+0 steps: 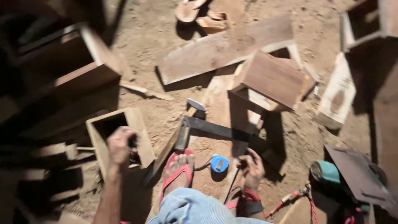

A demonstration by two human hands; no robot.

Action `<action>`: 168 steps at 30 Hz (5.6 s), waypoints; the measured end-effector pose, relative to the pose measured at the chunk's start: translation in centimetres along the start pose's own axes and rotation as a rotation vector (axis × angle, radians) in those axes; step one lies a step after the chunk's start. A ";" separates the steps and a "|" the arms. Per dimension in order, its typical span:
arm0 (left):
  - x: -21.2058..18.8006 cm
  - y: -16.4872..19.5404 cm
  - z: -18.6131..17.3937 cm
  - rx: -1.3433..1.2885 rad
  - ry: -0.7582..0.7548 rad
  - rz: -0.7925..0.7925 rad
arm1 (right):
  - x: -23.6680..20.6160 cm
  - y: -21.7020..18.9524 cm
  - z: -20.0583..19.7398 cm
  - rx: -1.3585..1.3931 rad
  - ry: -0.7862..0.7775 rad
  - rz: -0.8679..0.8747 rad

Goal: The person measures and marks wooden planks with a tape measure and square, cuts a plank using a circular saw, then assembles a small wooden box by hammering nails into the joints. The person repeatedly checks fit and alignment of the box components.

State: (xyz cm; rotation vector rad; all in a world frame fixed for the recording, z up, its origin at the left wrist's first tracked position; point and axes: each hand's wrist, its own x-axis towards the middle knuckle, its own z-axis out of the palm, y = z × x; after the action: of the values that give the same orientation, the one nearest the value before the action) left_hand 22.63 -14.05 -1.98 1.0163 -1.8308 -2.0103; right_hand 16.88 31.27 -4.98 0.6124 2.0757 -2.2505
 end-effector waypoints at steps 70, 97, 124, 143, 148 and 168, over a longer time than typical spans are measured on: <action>2.8 -6.8 10.2 1.055 -0.608 0.208 | 23.0 -15.0 13.5 -0.213 -0.451 -0.519; -1.6 14.1 18.5 0.552 -0.608 0.600 | 21.7 -16.0 13.5 -0.534 -0.362 -0.908; -1.3 15.3 19.6 0.670 -0.696 0.718 | 22.4 -15.2 13.6 -0.573 -0.309 -0.973; -2.5 18.5 20.6 0.395 -0.503 0.900 | 25.7 -19.6 16.1 -1.207 0.024 -0.943; -1.6 19.1 21.8 0.984 -0.730 0.368 | 25.6 -20.3 16.6 -1.224 0.047 -0.966; -0.9 10.2 17.3 0.647 -0.463 0.035 | 22.0 -18.9 13.9 -1.021 -0.059 -1.192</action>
State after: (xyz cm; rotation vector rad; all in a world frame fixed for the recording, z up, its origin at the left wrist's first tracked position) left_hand 9.68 -1.95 7.52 0.6588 -2.8345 -1.7589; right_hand -12.38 25.54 7.06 -0.9276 3.4787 -0.8227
